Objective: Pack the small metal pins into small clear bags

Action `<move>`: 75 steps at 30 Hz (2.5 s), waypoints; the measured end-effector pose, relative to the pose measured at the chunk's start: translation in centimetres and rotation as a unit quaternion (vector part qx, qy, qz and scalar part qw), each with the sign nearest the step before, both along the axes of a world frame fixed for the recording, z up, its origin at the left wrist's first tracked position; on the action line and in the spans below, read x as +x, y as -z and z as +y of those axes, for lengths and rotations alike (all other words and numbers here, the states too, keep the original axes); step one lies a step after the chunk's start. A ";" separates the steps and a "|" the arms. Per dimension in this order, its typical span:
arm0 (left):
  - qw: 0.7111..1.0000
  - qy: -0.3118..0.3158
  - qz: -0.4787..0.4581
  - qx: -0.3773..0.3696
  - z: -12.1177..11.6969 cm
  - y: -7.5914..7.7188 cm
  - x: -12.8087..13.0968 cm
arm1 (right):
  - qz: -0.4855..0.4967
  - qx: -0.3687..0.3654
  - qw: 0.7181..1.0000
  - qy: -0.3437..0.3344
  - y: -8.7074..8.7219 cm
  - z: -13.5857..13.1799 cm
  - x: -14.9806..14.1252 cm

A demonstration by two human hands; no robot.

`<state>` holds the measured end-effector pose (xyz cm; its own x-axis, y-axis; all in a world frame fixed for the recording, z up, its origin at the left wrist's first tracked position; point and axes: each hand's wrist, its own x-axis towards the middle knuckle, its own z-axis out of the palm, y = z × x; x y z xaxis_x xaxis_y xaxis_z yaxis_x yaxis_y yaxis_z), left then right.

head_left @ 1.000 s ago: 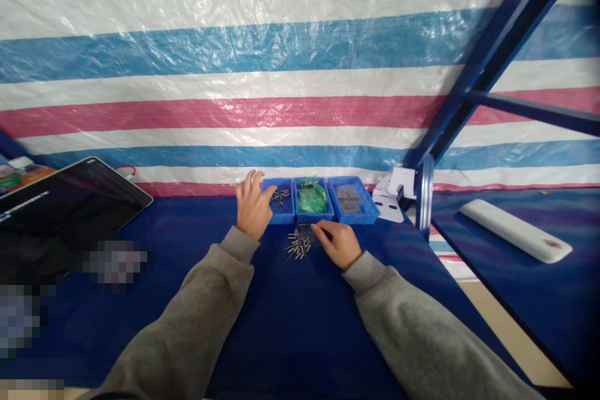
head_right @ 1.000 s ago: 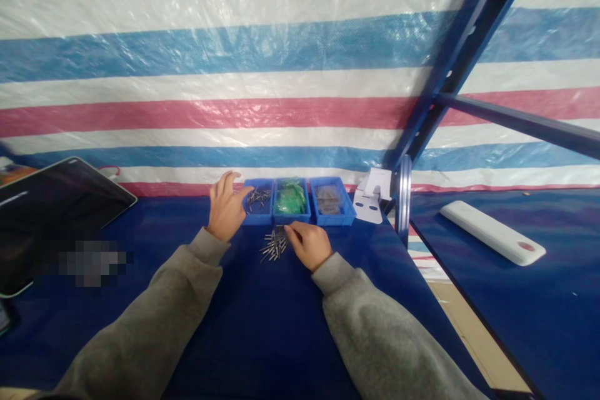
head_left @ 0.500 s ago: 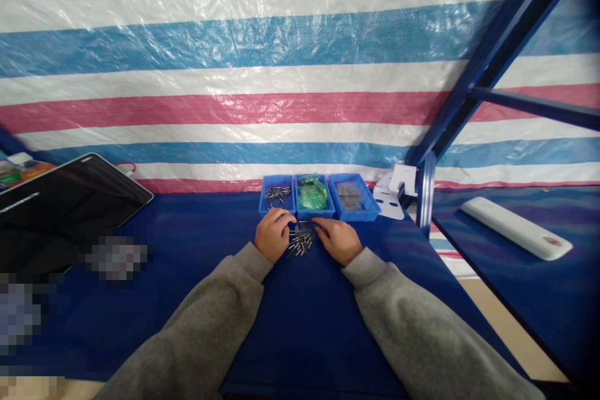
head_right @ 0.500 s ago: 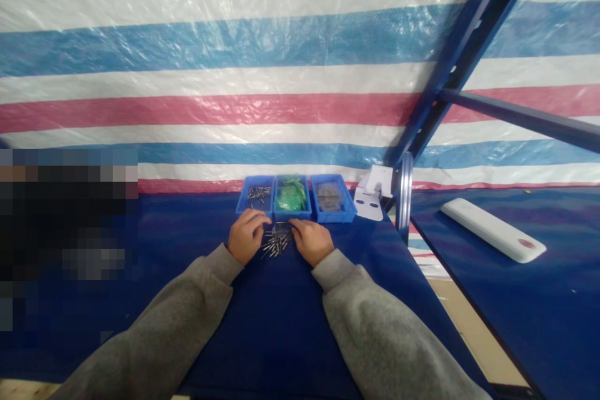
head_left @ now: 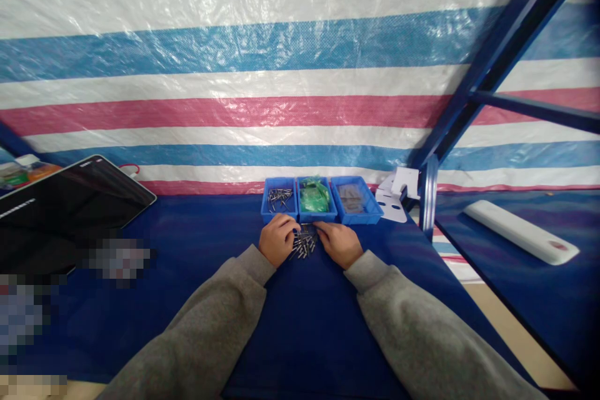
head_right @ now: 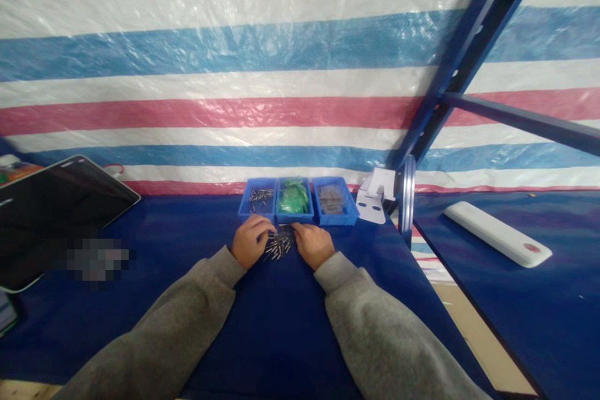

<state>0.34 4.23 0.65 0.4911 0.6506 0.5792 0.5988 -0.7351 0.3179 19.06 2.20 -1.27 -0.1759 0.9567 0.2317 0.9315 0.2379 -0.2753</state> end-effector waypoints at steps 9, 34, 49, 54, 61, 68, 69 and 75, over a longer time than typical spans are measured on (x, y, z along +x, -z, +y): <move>1.000 0.006 -0.011 -0.003 0.1 -0.1 -0.1 | 0.030 0.019 0.999 -0.034 -0.5 0.0 0.2; 0.999 0.012 -0.051 -0.015 0.0 -0.4 0.0 | 0.029 -0.001 0.994 -0.101 -1.6 -0.1 1.5; 0.997 0.039 -0.049 -0.043 -0.5 -0.7 0.4 | 0.175 0.082 0.979 -0.062 -1.9 -1.1 -0.3; 0.992 0.019 -0.080 -0.093 -1.1 -1.3 0.7 | 0.232 0.121 0.961 -0.094 -2.0 -1.4 -0.5; 0.986 0.022 -0.145 -0.073 -1.3 -1.4 1.1 | 0.241 0.121 0.958 -0.094 -1.6 -1.3 -0.7; 0.975 0.038 -0.184 -0.117 -1.4 -1.7 1.0 | 0.222 0.140 0.962 -0.073 -1.6 -1.1 -0.5; 0.975 0.034 -0.184 -0.116 -1.3 -1.6 0.9 | 0.224 0.145 0.962 -0.065 -1.6 -1.1 -0.5; 0.981 -0.008 -0.179 -0.071 -0.8 -0.9 0.8 | 0.243 0.178 0.952 -0.050 -1.7 -1.2 -0.3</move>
<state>1.10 3.48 1.59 0.2624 0.7427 0.6161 0.4417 -0.6601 0.6076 18.73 1.05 0.44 -0.0513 0.7861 0.6160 0.6829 0.4777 -0.5527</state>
